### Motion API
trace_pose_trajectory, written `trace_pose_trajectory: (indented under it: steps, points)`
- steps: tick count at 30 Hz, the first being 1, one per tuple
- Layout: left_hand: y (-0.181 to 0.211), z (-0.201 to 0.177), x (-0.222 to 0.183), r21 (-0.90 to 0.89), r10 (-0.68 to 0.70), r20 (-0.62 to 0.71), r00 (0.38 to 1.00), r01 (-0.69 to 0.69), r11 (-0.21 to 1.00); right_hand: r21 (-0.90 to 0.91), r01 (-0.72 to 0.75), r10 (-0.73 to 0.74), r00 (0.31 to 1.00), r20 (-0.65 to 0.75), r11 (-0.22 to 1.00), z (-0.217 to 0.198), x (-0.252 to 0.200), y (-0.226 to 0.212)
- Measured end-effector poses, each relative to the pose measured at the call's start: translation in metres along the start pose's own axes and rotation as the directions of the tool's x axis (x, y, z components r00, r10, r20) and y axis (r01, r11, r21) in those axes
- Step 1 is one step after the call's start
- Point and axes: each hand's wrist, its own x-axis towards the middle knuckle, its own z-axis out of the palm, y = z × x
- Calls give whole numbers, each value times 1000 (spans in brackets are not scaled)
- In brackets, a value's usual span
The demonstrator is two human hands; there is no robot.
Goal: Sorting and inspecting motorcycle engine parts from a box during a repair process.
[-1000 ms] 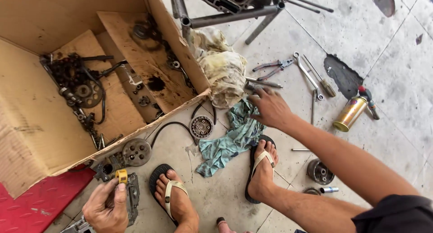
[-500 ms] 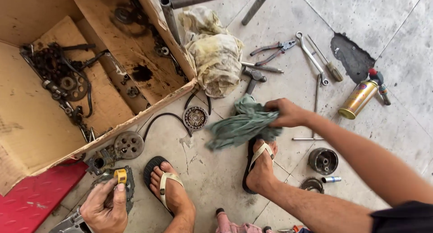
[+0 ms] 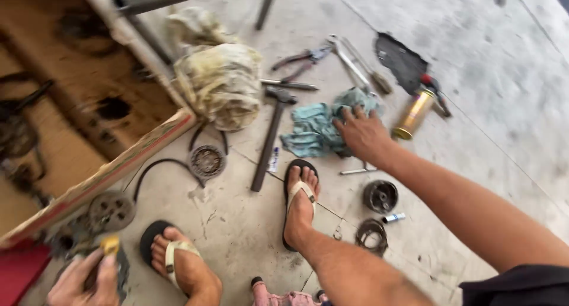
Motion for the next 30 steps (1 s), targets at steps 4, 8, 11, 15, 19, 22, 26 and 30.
trace_pose_trajectory:
  steps: [4, 8, 11, 15, 19, 22, 26, 30]
  points:
    - [60, 9, 20, 100, 84, -22, 996, -81, 992, 197, 109, -87, 989, -119, 974, -20, 67, -71]
    - [90, 15, 35, 83, 140, -8, 990, -139, 987, 462, 65, 89, 949, -303, 885, -5, 174, -129]
    - [88, 24, 29, 40, 111, -11, 994, -111, 993, 780, -68, 324, 929, -177, 622, -4, 202, -131]
    - [78, 20, 26, -13, 88, -36, 995, -88, 996, 990, 118, 742, 656, -139, 81, 242, 230, -23]
    - [48, 13, 31, 1, 38, -66, 997, -38, 999, 973, 189, 711, 702, -41, -131, 174, 173, 60]
    - [34, 17, 35, -91, 9, -88, 996, -18, 996, 869, 239, 649, 752, 116, -433, 97, 136, 85]
    - [53, 26, 47, -107, 65, -39, 997, -69, 992, 542, 255, 472, 825, 310, -801, -55, 134, 11]
    - [98, 37, 78, 103, 353, 160, 922, -371, 923, 742, 23, 269, 924, -272, 670, -48, 147, -74]
